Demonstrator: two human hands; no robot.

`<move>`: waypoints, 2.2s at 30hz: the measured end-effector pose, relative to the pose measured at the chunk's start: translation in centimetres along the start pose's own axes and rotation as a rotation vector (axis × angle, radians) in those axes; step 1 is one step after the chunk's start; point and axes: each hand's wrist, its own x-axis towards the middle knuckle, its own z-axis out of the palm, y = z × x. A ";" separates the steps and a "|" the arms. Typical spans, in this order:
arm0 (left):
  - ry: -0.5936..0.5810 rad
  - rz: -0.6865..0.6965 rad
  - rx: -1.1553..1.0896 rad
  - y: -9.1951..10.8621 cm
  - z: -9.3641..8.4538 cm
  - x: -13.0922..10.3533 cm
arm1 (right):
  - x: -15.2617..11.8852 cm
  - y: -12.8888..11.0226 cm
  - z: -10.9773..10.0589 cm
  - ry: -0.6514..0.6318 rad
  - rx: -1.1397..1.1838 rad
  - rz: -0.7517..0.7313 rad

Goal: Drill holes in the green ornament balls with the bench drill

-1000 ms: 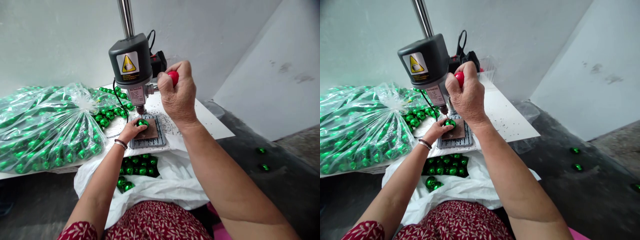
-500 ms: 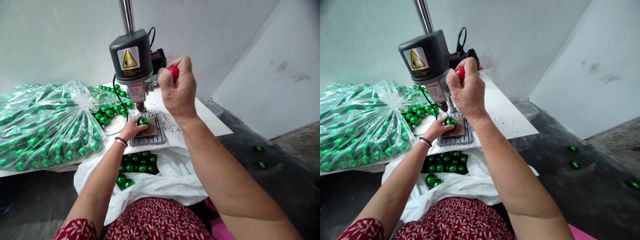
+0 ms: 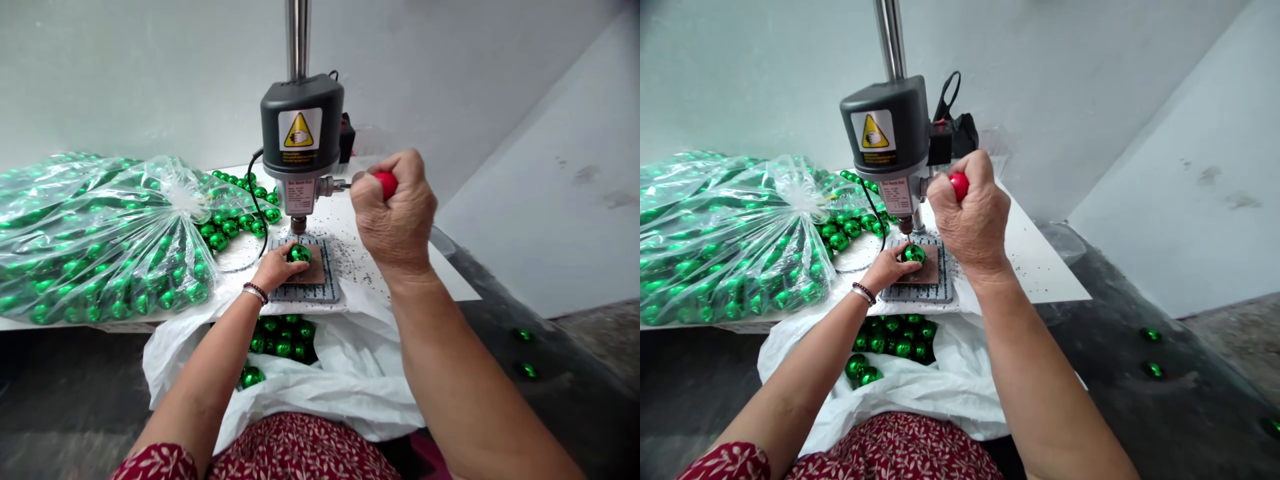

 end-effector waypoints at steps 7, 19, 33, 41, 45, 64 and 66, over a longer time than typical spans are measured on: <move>0.021 0.027 0.006 -0.3 0.2 0.0 | -0.5 0.1 0.0 0.037 -0.012 0.004; 0.008 0.032 -0.010 -1.4 0.7 0.3 | -3.3 1.0 0.6 0.140 0.019 -0.042; -0.017 0.053 0.000 -1.0 0.5 0.0 | -6.2 2.7 1.7 0.172 0.123 -0.027; 0.029 0.134 -0.136 -1.6 0.9 -0.7 | 0.3 -0.3 0.8 0.095 0.099 0.007; 0.037 0.128 -0.110 -1.5 0.9 -1.1 | 1.1 -0.7 1.0 0.132 0.090 0.008; -0.007 0.382 0.048 -3.7 -3.6 -11.1 | 0.8 -0.2 1.2 0.109 0.070 0.019; 0.003 0.383 0.073 -4.1 -4.1 -11.4 | 0.9 0.1 1.3 0.115 0.073 0.004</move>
